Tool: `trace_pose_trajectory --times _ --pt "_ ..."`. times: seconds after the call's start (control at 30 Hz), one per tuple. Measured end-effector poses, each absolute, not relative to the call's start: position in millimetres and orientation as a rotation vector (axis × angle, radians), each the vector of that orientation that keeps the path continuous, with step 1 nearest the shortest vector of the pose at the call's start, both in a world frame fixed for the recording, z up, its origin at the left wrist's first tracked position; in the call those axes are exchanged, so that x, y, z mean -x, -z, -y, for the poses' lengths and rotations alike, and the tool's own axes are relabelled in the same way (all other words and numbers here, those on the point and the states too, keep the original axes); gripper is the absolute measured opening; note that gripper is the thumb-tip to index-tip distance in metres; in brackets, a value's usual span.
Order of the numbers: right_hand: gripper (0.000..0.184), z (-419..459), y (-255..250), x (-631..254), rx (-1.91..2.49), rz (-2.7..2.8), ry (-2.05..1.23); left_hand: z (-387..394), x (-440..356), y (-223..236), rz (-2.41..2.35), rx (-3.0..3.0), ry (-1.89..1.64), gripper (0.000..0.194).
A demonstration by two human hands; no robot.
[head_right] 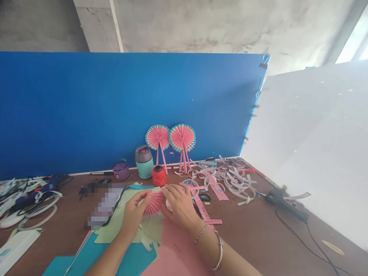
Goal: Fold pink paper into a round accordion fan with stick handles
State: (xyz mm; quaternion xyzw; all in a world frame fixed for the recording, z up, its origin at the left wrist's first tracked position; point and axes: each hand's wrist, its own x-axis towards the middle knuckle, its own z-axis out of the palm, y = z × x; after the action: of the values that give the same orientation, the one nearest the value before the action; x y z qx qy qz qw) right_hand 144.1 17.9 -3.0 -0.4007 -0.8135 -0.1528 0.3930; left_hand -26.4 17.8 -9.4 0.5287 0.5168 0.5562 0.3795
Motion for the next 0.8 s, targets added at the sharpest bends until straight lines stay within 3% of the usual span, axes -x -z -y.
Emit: trace_pose_trajectory --times 0.07,0.3,0.63,0.8 --pt "0.032 -16.5 4.2 -142.3 1.015 2.113 0.401 -16.6 24.7 8.0 -1.312 -1.417 -1.402 0.030" --pt "0.014 -17.3 7.5 -138.8 0.899 2.089 0.355 -14.8 19.6 10.7 -1.267 -1.402 -1.355 0.028" --pt "0.009 -23.8 7.4 -149.8 0.892 2.063 0.376 -23.7 28.7 19.4 -1.130 -1.182 -1.451 0.038" --pt "0.009 -23.4 5.7 -151.7 0.882 2.074 0.373 -27.1 32.7 23.2 -1.147 -1.247 -1.472 0.029"
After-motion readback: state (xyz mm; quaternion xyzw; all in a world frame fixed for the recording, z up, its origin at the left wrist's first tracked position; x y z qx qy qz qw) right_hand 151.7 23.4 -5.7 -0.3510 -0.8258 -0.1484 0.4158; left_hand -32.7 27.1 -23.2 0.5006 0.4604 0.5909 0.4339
